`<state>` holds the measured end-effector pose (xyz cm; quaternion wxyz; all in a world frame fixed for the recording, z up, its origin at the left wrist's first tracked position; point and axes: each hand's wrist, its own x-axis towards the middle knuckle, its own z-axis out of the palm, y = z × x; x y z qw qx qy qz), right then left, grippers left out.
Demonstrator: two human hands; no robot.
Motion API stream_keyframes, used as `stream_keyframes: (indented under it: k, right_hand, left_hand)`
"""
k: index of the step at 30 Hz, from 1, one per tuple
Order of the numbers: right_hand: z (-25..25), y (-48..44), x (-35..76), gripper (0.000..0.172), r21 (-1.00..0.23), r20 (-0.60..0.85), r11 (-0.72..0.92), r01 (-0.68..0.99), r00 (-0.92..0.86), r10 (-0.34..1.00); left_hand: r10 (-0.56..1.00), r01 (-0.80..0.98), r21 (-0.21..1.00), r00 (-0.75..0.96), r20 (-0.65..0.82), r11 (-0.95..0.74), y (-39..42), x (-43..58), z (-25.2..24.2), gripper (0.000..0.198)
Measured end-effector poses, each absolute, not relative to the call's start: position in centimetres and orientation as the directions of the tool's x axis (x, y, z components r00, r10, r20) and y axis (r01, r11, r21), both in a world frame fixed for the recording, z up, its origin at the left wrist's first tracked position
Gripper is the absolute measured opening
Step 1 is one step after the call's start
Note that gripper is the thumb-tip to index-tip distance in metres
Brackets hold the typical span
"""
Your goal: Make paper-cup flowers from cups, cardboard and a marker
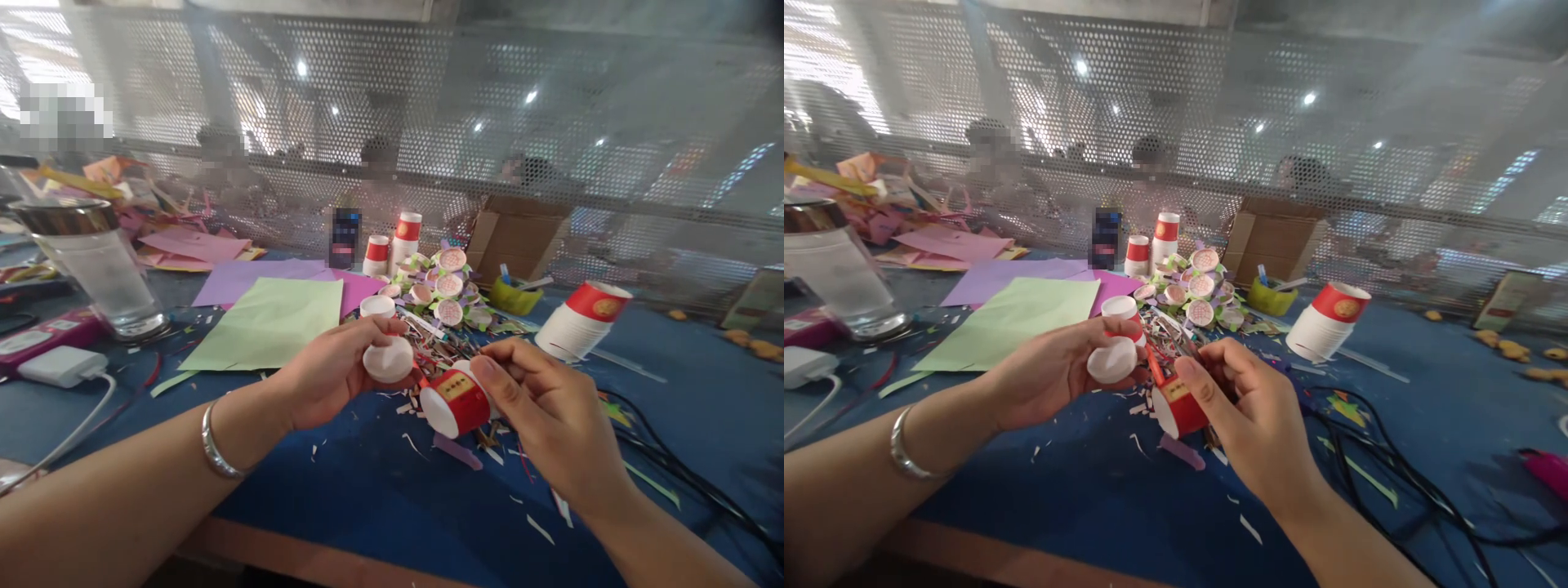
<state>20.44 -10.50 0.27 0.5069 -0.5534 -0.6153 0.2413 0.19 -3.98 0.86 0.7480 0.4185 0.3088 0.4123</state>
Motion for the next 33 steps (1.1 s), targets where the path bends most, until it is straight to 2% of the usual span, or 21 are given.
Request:
stream_keyframes:
  k: [4,7,12,15,17,20,24,28,33]
  right_hand:
    - [0.1,-10.1,21.2,0.033,-0.792,0.431,0.317,0.521,0.111,0.896]
    - [-0.3,-9.5,21.8,0.030,-0.733,0.445,0.343,0.587,0.034,0.895]
    - [-0.7,-9.4,21.9,0.029,-0.692,0.393,0.311,0.651,-0.022,0.919]
    - [-0.5,-9.5,21.9,0.027,-0.678,0.405,0.313,0.665,-0.017,0.914]
    - [-0.4,-9.4,22.3,0.027,-0.660,0.419,0.305,0.686,0.000,0.908]
    - [-0.3,-9.1,23.3,0.028,-0.625,0.433,0.280,0.729,0.024,0.901]
    - [-0.4,-8.5,24.5,0.032,-0.617,0.404,0.243,0.748,0.036,0.914]
    - [-0.6,-8.3,25.1,0.033,-0.626,0.345,0.187,0.757,0.054,0.937]
    - [-0.9,-7.6,25.6,0.037,-0.608,0.256,0.111,0.786,0.062,0.965]
  left_hand:
    - [0.877,-0.318,0.905,0.469,-0.108,0.282,-4.4,0.1,0.8,0.050]
    - [0.895,-0.284,0.938,0.442,-0.056,0.198,-4.3,0.1,0.3,0.057]
    - [0.909,-0.172,0.985,0.410,0.070,0.001,-3.9,0.2,-0.8,0.050]
    - [0.883,-0.013,0.984,0.440,0.165,-0.177,-3.8,0.0,-1.0,0.038]
    - [0.860,0.134,0.953,0.479,0.178,-0.272,-3.8,-0.3,-0.8,0.030]
    - [0.829,0.330,0.881,0.548,0.113,-0.338,-3.9,-0.6,-0.1,0.019]
    - [0.810,0.538,0.714,0.583,0.068,-0.448,-3.8,-0.9,0.4,0.019]
    - [0.768,0.575,0.586,0.627,0.132,-0.570,-3.6,-1.1,0.2,0.024]
    - [0.747,0.498,0.614,0.619,0.244,-0.613,-4.2,-0.5,-0.3,0.034]
